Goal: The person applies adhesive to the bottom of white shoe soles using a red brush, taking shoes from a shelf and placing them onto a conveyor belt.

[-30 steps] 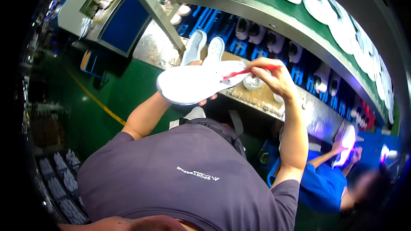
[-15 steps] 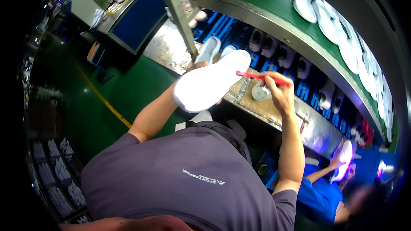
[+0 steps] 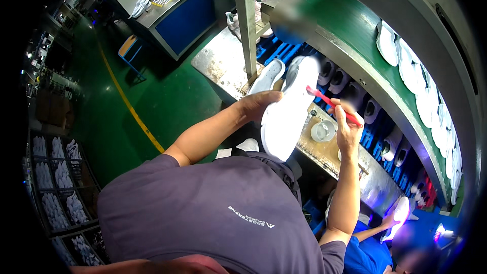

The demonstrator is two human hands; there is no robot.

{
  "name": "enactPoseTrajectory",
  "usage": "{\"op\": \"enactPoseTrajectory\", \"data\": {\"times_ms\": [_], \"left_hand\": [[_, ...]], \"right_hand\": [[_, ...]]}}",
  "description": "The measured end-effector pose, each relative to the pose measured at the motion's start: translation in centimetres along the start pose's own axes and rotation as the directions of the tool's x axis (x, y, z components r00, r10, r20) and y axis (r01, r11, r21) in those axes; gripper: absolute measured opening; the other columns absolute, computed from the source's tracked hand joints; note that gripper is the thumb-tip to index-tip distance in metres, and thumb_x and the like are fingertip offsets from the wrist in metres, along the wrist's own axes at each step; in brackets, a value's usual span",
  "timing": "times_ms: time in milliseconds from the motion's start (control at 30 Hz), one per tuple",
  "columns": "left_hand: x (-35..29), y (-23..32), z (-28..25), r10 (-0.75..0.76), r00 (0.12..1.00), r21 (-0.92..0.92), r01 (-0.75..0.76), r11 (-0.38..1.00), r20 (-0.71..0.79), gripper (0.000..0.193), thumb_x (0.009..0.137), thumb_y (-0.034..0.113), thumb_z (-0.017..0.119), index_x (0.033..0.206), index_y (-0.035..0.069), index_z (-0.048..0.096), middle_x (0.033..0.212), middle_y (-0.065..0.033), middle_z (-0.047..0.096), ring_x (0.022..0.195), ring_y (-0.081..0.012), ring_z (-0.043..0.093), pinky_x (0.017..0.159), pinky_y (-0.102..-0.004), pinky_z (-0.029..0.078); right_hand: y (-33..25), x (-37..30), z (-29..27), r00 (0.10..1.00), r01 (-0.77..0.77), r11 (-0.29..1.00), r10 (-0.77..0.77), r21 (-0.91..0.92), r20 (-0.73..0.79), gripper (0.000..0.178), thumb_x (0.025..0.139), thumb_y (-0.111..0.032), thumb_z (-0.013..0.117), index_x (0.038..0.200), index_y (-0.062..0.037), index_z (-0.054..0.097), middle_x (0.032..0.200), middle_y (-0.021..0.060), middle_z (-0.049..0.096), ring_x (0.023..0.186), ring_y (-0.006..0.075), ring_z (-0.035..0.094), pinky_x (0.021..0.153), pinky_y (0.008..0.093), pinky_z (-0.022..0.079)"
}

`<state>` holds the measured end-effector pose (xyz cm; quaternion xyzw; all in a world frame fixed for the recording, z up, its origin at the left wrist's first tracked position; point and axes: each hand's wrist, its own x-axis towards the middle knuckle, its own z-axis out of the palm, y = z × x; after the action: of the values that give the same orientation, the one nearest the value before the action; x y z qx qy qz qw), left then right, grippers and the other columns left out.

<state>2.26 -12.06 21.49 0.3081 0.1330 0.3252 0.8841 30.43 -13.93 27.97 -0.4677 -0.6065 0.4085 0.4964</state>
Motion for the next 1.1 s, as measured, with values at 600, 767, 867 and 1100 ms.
{"op": "enactPoseTrajectory", "data": {"times_ms": [600,767,867,1100], "left_hand": [[-0.4,6.0,1.5,0.578,0.805,0.620,-0.387,0.683,-0.134,0.085,0.072,0.029,0.092,0.139,-0.002,0.049,0.125,-0.0122,0.061,0.119,-0.0236,0.059,0.106,-0.0358,0.049],[-1.2,5.0,3.6,0.659,0.739,0.972,-0.230,0.053,0.139,0.080,0.073,0.035,0.094,0.134,0.000,0.055,0.124,-0.0144,0.064,0.114,-0.0274,0.064,0.101,-0.0390,0.053],[-0.5,4.4,4.3,0.683,0.669,0.926,-0.376,-0.028,0.292,0.086,0.071,0.038,0.095,0.136,0.002,0.053,0.130,-0.0145,0.058,0.124,-0.0287,0.057,0.105,-0.0397,0.048],[2.0,3.9,1.2,0.605,0.723,0.868,-0.485,0.102,0.334,0.052,0.086,0.017,0.078,0.129,0.003,0.053,0.124,-0.0139,0.056,0.113,-0.0288,0.058,0.098,-0.0399,0.048]], "right_hand": [[0.9,-3.9,-0.1,0.998,-0.021,1.000,0.022,-0.016,0.060,0.019,0.102,-0.010,0.063,0.112,0.0010,0.075,0.089,0.0060,0.074,0.086,0.0128,0.069,0.083,0.0269,0.053],[2.2,-6.5,1.7,0.975,-0.195,0.974,0.206,0.117,-0.089,0.021,0.103,-0.015,0.063,0.111,0.0013,0.075,0.086,0.0039,0.073,0.081,0.0101,0.067,0.076,0.0239,0.051],[1.9,-7.4,3.6,0.944,-0.245,0.928,0.294,0.282,-0.147,0.023,0.104,-0.016,0.061,0.110,0.0011,0.075,0.085,0.0040,0.073,0.079,0.0095,0.065,0.073,0.0239,0.049],[-1.9,-8.1,5.6,0.940,-0.197,0.827,0.313,0.527,-0.139,0.023,0.104,-0.011,0.059,0.109,0.0032,0.075,0.084,0.0062,0.072,0.079,0.0104,0.065,0.075,0.0239,0.049]]}}
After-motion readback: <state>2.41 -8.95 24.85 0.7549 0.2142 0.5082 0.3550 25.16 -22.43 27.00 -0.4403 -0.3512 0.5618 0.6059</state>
